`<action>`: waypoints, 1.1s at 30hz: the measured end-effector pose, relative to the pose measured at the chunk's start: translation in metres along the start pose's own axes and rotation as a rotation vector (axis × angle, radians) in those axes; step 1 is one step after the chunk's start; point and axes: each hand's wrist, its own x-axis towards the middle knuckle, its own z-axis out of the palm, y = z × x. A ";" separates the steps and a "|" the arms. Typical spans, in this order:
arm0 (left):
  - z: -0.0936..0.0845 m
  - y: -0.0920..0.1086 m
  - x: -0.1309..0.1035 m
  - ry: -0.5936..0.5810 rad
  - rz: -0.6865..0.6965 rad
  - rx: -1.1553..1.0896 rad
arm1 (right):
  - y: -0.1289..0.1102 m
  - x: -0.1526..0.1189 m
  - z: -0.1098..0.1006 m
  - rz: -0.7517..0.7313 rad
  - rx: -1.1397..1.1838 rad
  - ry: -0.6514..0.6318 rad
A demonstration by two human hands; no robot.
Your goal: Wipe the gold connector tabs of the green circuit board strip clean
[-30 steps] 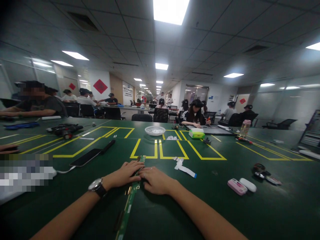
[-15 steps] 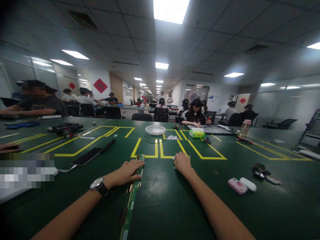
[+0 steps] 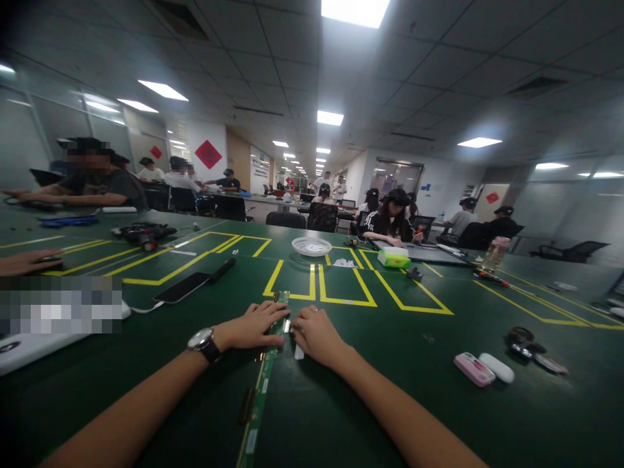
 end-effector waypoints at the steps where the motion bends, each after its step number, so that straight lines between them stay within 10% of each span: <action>1: -0.001 0.001 0.000 -0.005 -0.004 -0.002 | 0.000 0.000 0.000 -0.008 0.005 -0.001; 33: -0.004 0.005 -0.001 -0.008 -0.011 -0.055 | 0.015 -0.002 0.003 -0.139 0.106 0.018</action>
